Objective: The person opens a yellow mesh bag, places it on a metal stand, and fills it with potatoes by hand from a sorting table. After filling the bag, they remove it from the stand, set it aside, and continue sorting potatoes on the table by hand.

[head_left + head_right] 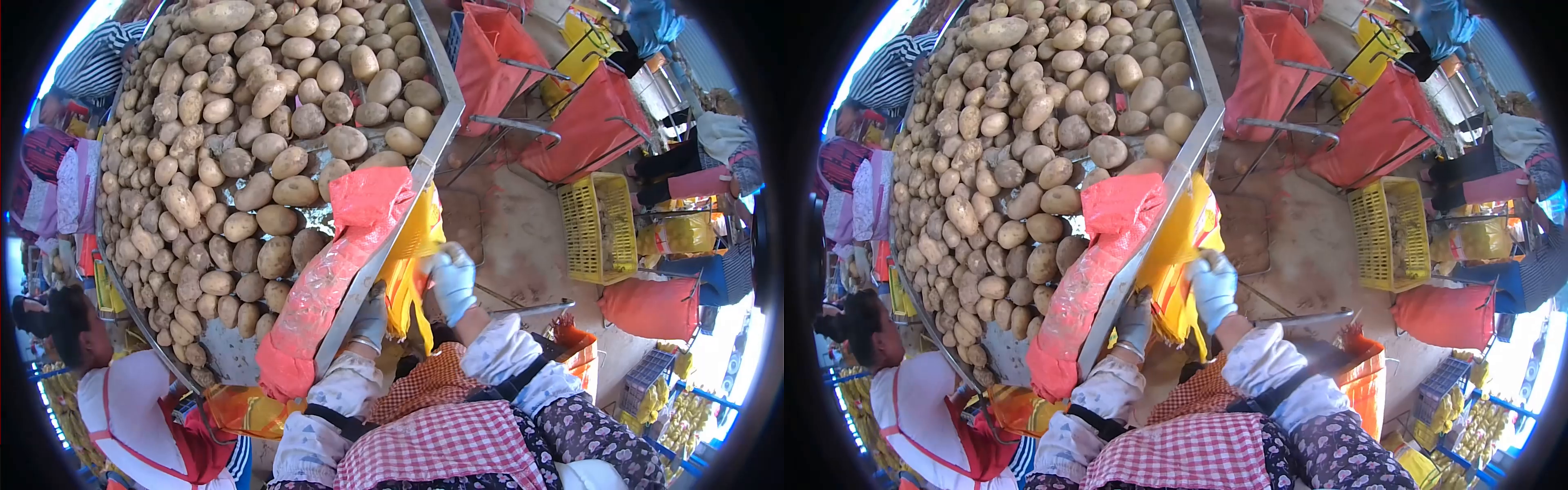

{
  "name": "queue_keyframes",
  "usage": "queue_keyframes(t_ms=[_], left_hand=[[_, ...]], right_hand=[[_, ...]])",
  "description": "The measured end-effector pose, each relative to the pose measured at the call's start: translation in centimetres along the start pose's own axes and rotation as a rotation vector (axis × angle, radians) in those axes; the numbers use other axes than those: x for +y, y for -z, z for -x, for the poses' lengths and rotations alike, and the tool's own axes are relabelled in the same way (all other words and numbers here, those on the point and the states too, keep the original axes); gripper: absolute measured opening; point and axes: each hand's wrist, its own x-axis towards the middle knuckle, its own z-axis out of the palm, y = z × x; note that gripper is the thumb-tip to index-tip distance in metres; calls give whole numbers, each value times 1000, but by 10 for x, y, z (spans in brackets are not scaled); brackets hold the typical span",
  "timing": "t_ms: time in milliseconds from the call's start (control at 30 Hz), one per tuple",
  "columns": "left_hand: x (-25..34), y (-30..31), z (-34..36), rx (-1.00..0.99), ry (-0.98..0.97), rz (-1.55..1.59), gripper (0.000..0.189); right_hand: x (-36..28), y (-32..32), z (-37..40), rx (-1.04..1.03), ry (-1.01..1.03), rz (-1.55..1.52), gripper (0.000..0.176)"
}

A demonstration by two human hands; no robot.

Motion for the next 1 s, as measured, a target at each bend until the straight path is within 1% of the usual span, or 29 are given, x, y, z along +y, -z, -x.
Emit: queue_keyframes(t_ms=[67,100,133,200,233,267,333,367,400,467,500,567,600,667,700,733,800,833,867,933,967,1000], left_hand=[[5,8,-3,-155,112,-124,58],[-31,-7,-11,-108,-33,-169,55],[-36,-9,-3,-105,-49,-160,55],[-35,-12,9,180,-193,-254,49],[-16,4,11,-9,-82,-63,44],[4,20,19,-6,-101,-49,44],[42,49,36,-423,242,-49,41],[-26,13,33,-318,37,264,47],[-8,20,41,-316,20,272,47],[51,41,70,-60,-378,-61,74],[67,42,72,-54,-389,-57,74],[94,40,70,113,-647,-206,88],[102,35,63,119,-655,-207,88],[114,21,45,213,-652,-24,95],[122,22,39,271,-763,-122,94],[128,23,36,278,-765,-125,94],[146,29,33,423,-1015,-263,94],[165,37,33,398,-953,-89,82],[172,30,23,395,-957,-97,82],[179,6,0,116,-787,269,71],[182,-5,-8,-20,-687,451,69],[188,-11,-13,-23,-686,450,69]], right_hand=[[-45,6,-1,131,296,55,22],[-57,17,-7,148,391,53,22],[-69,31,-11,166,485,52,22],[-97,54,-8,182,570,62,20],[-114,59,0,192,592,25,17],[-130,64,9,167,575,-6,13],[-142,79,15,176,603,26,11],[-150,83,26,179,622,27,11],[-156,84,40,205,660,43,10],[-162,97,51,268,710,15,10],[-169,98,63,218,723,-56,10],[-182,102,82,125,711,-193,11],[-189,105,87,122,719,-199,11],[-202,113,91,-54,671,-267,12],[-212,123,88,-171,623,-287,17],[-222,128,90,-186,560,-363,21],[-238,158,74,-115,493,-437,17],[-247,169,75,-222,666,-379,15],[-245,204,54,-70,777,-121,11],[-262,243,33,-196,855,-125,18],[-269,267,18,-204,910,-39,14],[-276,288,-1,-252,953,-111,13]])
